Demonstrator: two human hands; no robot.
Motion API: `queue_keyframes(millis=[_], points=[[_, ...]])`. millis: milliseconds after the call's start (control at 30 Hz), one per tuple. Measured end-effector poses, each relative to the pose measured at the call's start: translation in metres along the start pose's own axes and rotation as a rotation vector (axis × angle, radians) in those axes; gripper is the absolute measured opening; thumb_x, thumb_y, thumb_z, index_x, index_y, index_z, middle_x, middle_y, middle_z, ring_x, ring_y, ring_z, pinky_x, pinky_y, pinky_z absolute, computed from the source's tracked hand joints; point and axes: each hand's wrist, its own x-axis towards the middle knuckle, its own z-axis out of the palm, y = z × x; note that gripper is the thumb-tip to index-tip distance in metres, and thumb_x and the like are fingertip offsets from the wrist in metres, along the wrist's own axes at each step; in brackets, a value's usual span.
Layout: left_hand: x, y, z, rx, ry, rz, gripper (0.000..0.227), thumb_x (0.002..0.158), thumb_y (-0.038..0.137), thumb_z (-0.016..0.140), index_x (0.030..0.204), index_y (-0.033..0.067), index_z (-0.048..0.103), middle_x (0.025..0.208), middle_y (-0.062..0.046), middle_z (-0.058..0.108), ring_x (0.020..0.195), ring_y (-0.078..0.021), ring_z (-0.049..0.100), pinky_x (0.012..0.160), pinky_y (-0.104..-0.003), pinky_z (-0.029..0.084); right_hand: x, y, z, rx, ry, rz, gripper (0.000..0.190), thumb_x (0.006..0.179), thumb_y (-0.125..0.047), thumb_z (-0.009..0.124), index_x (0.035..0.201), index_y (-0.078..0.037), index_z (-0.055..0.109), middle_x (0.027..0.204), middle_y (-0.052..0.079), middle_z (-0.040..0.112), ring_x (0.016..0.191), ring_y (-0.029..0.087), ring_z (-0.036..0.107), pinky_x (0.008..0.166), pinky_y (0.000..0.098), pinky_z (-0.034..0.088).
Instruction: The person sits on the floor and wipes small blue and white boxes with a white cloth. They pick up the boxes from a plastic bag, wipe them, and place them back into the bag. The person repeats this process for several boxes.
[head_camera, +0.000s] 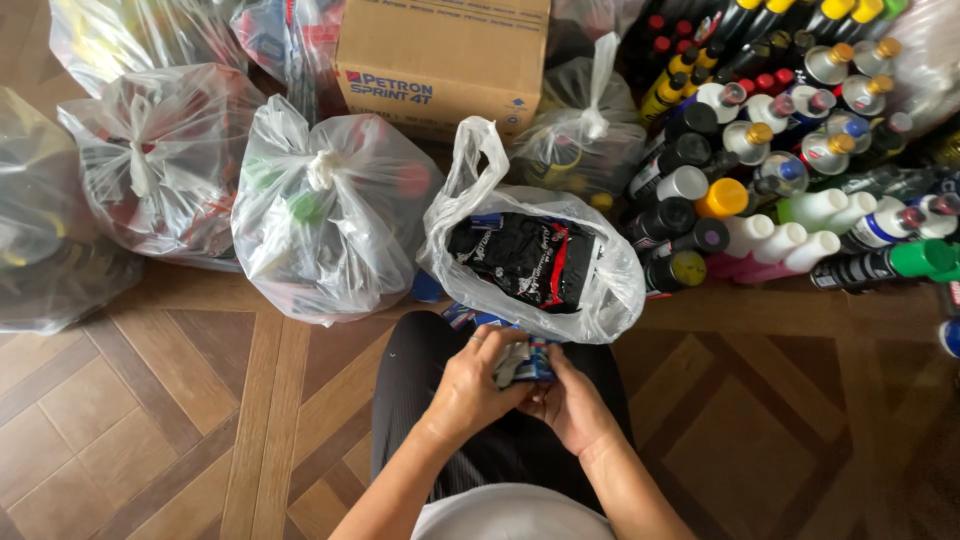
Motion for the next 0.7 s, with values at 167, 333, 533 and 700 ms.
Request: queue_keyframes(millis=[167,333,533,700], points=[[0.006,-0.053,0.004,0.145,0.102,-0.172,0.050,0.065,0.015,0.079,0.113,0.0105,0.066,0.097,-0.011,0.073,0.080,-0.0336,0.071,0.070,-0.040,0.057,0.005,-0.007,0.033,-0.284,0.181,0.031,0.049,0.096,-0.040,0.061,0.125,-0.001,0.067,0.092,0.015,0.071,0.073,0.023,0.067,0.059,0.0314,0.051],[0.015,-0.109,0.013,0.149,0.064,-0.486,0.037,0.071,0.020,0.071,0.107,0.0128,0.070,0.080,-0.013,0.077,0.068,-0.0349,0.073,0.064,-0.041,0.058,0.044,-0.005,0.010,-0.455,0.329,-0.040,0.035,0.094,-0.023,0.066,0.115,0.004,0.071,0.092,0.016,0.070,0.074,0.023,0.063,0.063,0.0324,0.050],[0.036,-0.144,0.031,0.398,-0.053,-0.438,0.035,0.074,0.033,0.072,0.108,0.0325,0.067,0.090,-0.006,0.073,0.085,-0.0346,0.076,0.078,-0.047,0.061,0.087,0.008,0.002,-0.926,0.365,-0.114,0.033,0.084,-0.030,0.084,0.107,-0.006,0.081,0.091,0.018,0.080,0.067,0.026,0.077,0.050,0.0316,0.062],[0.070,-0.180,0.068,0.588,-0.114,-0.103,0.042,0.078,0.018,0.063,0.119,0.0294,0.064,0.108,-0.003,0.064,0.073,-0.0312,0.074,0.063,-0.044,0.062,0.111,0.000,-0.004,-1.432,0.485,-0.601,0.015,0.083,-0.020,0.080,0.098,-0.023,0.079,0.092,0.005,0.076,0.093,0.027,0.074,0.080,0.0391,0.060]])
